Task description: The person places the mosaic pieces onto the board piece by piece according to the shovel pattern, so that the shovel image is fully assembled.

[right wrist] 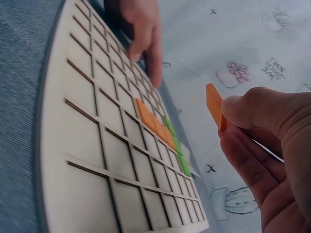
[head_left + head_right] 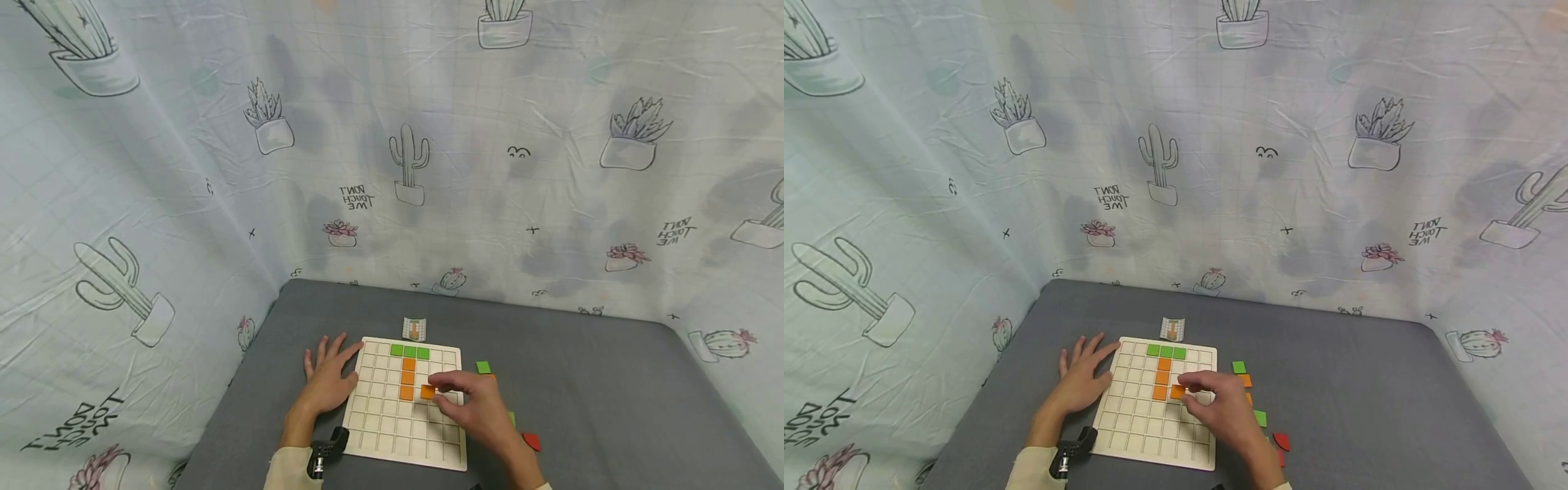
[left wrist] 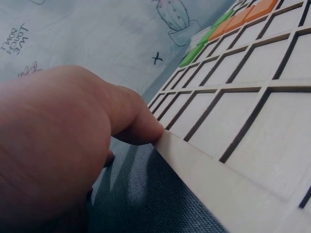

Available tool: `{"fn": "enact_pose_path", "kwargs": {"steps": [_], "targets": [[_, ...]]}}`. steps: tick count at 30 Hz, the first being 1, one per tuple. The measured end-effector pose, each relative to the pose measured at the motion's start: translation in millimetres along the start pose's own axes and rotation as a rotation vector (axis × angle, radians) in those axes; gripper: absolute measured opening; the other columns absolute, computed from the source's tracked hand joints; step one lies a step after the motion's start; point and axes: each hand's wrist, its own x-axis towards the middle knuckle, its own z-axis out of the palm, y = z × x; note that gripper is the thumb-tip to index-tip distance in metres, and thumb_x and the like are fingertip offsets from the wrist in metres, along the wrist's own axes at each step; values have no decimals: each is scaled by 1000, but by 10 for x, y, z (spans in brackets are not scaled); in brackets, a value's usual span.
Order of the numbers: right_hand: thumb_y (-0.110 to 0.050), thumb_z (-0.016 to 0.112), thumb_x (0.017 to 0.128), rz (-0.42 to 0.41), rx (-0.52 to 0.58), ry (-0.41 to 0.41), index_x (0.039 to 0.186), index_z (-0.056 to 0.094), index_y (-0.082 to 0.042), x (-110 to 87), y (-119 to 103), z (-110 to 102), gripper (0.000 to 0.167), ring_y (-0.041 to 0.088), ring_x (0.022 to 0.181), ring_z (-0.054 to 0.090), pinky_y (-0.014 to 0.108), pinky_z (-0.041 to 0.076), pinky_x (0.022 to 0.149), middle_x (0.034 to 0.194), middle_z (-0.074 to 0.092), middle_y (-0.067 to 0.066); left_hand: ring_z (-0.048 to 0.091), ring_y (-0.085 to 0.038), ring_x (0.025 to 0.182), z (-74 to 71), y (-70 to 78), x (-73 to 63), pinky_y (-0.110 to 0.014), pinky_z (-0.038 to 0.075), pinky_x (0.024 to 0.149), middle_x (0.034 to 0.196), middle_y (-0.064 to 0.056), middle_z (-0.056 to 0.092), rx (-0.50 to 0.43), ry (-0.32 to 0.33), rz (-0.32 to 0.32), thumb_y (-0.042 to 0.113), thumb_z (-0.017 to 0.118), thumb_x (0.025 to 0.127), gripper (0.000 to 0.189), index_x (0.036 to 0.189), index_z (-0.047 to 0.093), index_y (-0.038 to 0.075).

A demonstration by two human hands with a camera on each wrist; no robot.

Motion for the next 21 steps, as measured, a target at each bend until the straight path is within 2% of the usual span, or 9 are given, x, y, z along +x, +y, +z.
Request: {"fn": "enact_pose_path", "kwargs": {"steps": [4, 9, 15, 21], "targets": [[2, 86, 87, 56, 0, -38, 115, 85, -9, -8, -3, 78, 30, 14, 94, 79, 39, 68, 86, 110, 84, -3, 7, -55, 167, 7, -8, -1, -80, -11, 125, 177, -24, 33, -2, 2, 4, 7, 66, 98, 61, 158, 61, 16], [0, 87, 88, 81, 2, -67, 115, 85, -9, -14, 6, 152, 28, 9, 94, 78, 37, 68, 86, 109, 84, -3, 7, -56, 167, 10, -2, 2, -80, -11, 125, 177, -24, 32, -8, 2, 8, 6, 66, 98, 60, 157, 61, 15], [-2, 86, 90, 73, 24, -89, 114, 85, -10, -26, 25, 248, 26, 15, 94, 80, 36, 68, 86, 109, 84, -3, 7, -56, 167, 12, 2, -4, -80, -11, 125, 176, -25, 33, -15, 4, 9, 6, 66, 97, 61, 157, 61, 14], [1, 87, 87, 39, 10, -79, 113, 85, -8, -53, 64, 339, 27, 13, 91, 79, 32, 68, 84, 106, 84, -3, 7, -56, 167, 9, 13, -9, -80, -11, 125, 176, -25, 33, -11, 6, 2, 6, 66, 97, 60, 157, 61, 14]]}}
